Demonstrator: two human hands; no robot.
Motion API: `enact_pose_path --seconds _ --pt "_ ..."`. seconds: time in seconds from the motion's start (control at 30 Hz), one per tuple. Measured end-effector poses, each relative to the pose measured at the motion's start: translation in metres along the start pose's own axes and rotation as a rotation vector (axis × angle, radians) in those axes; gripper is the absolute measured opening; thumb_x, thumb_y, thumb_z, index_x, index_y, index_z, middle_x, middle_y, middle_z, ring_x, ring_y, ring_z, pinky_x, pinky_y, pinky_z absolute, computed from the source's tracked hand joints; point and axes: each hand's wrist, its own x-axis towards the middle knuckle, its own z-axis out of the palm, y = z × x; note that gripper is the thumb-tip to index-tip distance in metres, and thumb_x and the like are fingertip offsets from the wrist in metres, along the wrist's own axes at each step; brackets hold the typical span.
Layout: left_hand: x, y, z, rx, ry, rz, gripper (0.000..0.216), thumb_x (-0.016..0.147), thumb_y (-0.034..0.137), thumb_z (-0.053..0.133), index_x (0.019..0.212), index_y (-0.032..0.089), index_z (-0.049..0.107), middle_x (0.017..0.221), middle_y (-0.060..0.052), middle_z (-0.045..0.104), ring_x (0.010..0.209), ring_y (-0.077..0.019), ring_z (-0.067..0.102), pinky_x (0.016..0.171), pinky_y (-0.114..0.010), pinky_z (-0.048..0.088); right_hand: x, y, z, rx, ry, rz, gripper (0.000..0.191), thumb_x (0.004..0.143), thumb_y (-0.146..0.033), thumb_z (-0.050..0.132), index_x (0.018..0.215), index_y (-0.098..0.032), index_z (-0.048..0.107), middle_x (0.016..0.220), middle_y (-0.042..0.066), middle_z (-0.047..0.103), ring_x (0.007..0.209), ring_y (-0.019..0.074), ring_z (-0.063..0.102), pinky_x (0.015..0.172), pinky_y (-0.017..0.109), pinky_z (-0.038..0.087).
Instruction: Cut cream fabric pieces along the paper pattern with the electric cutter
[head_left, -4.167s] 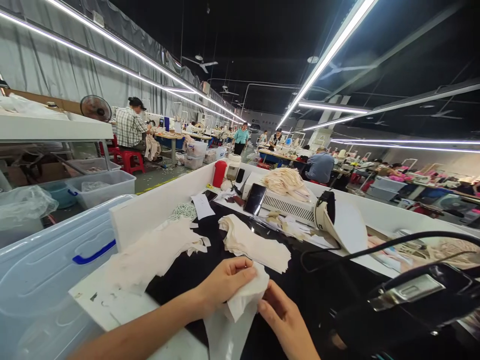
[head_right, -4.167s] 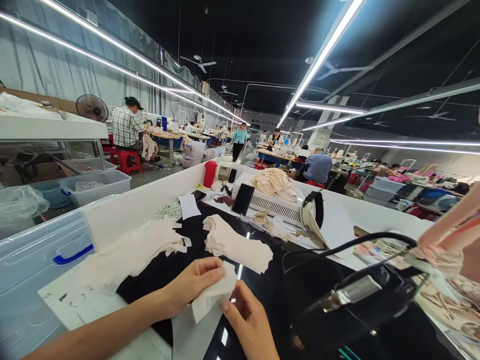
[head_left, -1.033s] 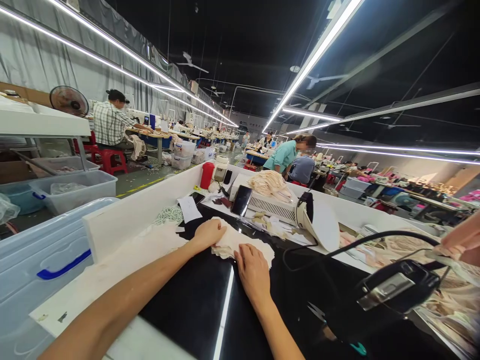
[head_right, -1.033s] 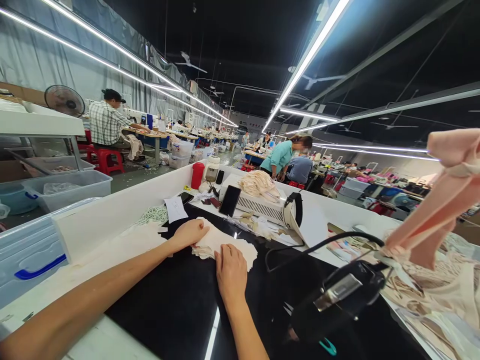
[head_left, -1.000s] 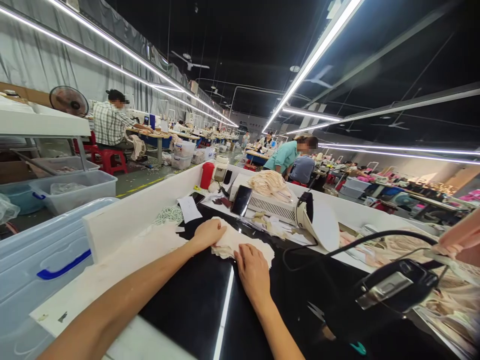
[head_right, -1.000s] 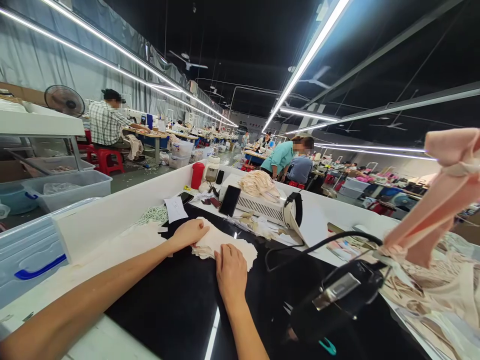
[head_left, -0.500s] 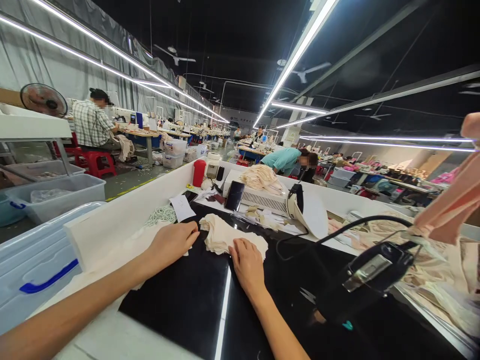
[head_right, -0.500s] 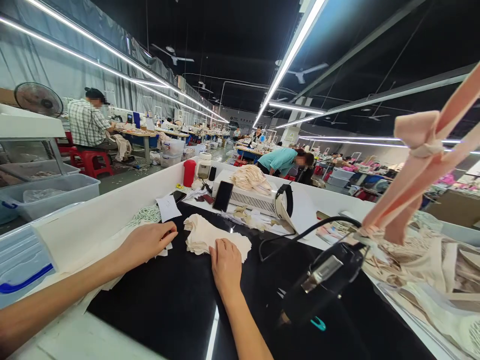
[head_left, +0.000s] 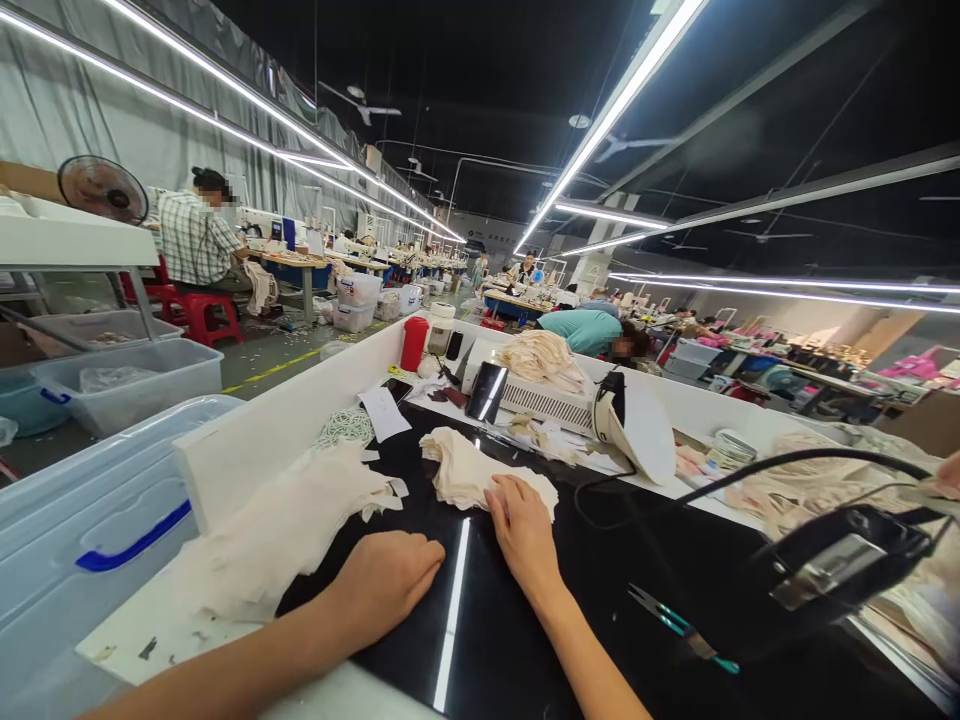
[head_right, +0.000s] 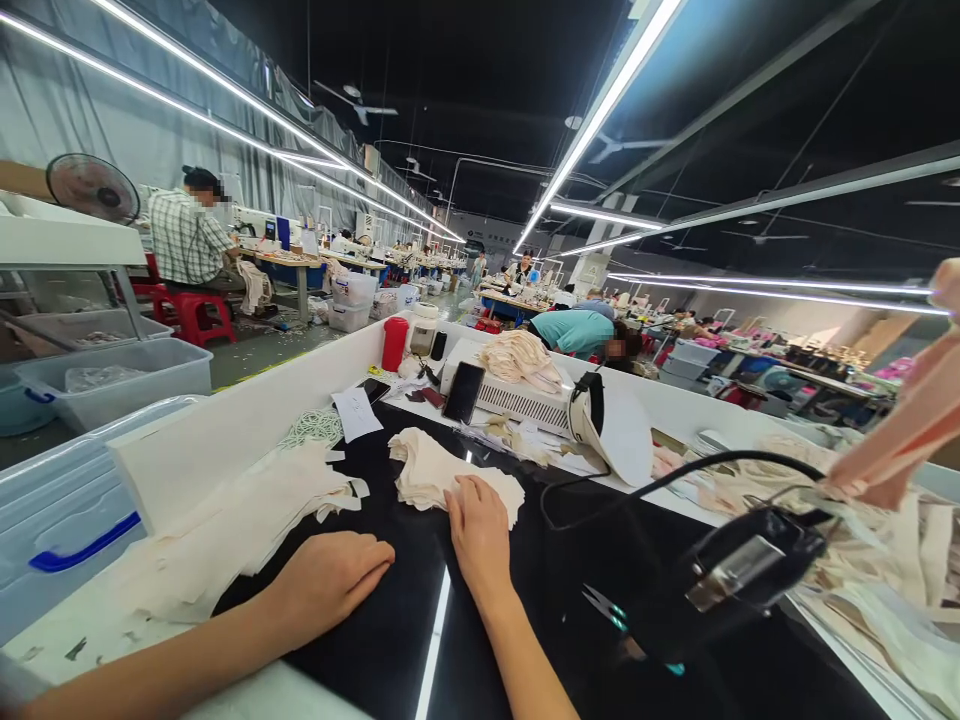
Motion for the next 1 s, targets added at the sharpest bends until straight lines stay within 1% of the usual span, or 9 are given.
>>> enact_pose_path --seconds 0.17,0.37,0.53,0.73,0.87,1.0 --pt "0.0 0.0 0.002 0.014 0.015 0.045 0.023 0.116 0.021 0.058 0.098 0.023 0.073 0.089 -0.001 0.08 0.078 -0.021 0.076 0.069 -0.031 0.048 0.002 0.01 -0.002 0.031 -0.019 0.011 0.056 0.122 -0.058 0.037 0.131 -0.022 0.078 0.133 0.018 0.079 0.124 0.036 0.075 0.11 0.055 0.06" --pt "0.005 0.001 0.003 0.021 0.011 0.039 0.021 0.115 0.022 0.06 0.101 0.023 0.076 0.092 -0.001 0.081 0.08 -0.0211 0.077 0.07 -0.032 0.049 0.005 0.019 -0.002 0.054 -0.034 0.007 0.046 0.12 -0.058 0.053 0.133 -0.02 0.076 0.132 0.014 0.078 0.121 0.0319 0.075 0.109 0.053 0.06" --pt "0.005 -0.001 0.002 0.019 0.0 0.029 0.02 0.115 0.023 0.061 0.102 0.023 0.076 0.093 0.0 0.082 0.082 -0.0211 0.078 0.07 -0.032 0.051 0.004 0.016 0.001 0.076 -0.014 0.028 0.048 0.121 -0.058 0.048 0.131 -0.02 0.076 0.13 0.015 0.078 0.12 0.0324 0.075 0.109 0.054 0.059" --pt "0.007 0.002 0.001 0.031 -0.012 0.027 0.019 0.115 0.024 0.062 0.101 0.023 0.075 0.094 0.0 0.082 0.085 -0.0209 0.079 0.071 -0.03 0.051 0.005 0.012 0.0 0.112 -0.008 0.054 0.057 0.12 -0.064 0.038 0.128 -0.023 0.077 0.131 0.017 0.08 0.12 0.0378 0.075 0.109 0.059 0.058" --pt "0.008 0.007 0.004 0.046 -0.013 0.036 0.019 0.114 0.022 0.064 0.097 0.022 0.073 0.091 -0.001 0.081 0.079 -0.0209 0.078 0.068 -0.03 0.05 0.006 0.013 -0.004 0.133 -0.012 0.059 0.06 0.119 -0.068 0.037 0.125 -0.024 0.077 0.128 0.017 0.081 0.12 0.0383 0.076 0.108 0.059 0.059" --pt "0.008 0.012 0.003 0.045 -0.026 0.042 0.014 0.112 0.019 0.067 0.099 0.022 0.072 0.093 -0.001 0.081 0.08 -0.0221 0.078 0.069 -0.031 0.052 0.005 0.016 -0.01 0.145 -0.031 0.071 0.061 0.117 -0.071 0.038 0.127 -0.025 0.076 0.13 0.017 0.08 0.123 0.0386 0.075 0.109 0.059 0.059"
